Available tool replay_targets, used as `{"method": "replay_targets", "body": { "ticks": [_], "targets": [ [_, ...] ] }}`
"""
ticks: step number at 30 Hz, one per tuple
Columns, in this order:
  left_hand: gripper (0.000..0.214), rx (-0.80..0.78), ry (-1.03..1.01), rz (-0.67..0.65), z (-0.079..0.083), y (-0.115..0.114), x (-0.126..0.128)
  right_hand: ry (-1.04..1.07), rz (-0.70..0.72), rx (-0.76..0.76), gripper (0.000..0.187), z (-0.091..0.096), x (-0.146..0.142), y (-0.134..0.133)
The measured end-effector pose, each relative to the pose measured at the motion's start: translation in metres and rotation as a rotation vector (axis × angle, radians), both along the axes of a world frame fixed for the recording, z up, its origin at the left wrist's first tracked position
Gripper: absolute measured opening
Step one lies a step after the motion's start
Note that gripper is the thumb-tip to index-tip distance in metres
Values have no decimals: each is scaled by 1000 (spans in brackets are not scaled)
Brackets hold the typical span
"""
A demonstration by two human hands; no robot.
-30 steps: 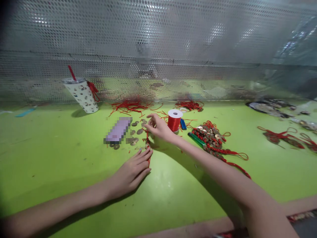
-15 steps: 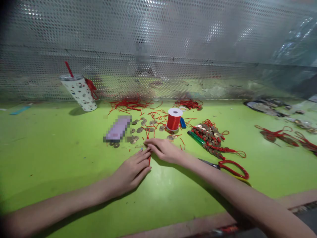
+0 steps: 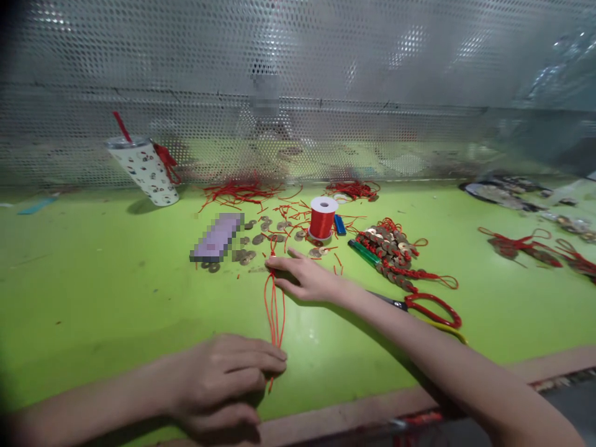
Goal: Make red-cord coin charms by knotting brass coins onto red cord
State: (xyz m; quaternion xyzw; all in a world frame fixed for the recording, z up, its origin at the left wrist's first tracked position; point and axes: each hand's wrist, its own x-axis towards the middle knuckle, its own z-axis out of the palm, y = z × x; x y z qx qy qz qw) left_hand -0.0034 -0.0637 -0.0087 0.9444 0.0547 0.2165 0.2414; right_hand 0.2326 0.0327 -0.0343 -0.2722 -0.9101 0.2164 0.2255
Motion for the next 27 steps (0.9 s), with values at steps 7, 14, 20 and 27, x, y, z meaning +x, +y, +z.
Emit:
{"method": "replay_targets", "body": {
  "ticks": [7,14,20,27],
  "targets": [
    [19,268,-33,359,-14,53,-7,-5,3,-2,52,-1,2,-2],
    [18,388,-26,422,-22,68,-5,-9,-12,-4,54,-3,2,-2],
    [28,485,32,403,-24,72,-3,-14,-20,0,52,-3,2,-2],
    [29,427,20,421,-29,69,-6,-38,-26,-3,53,-2,2,-3]
  ]
}}
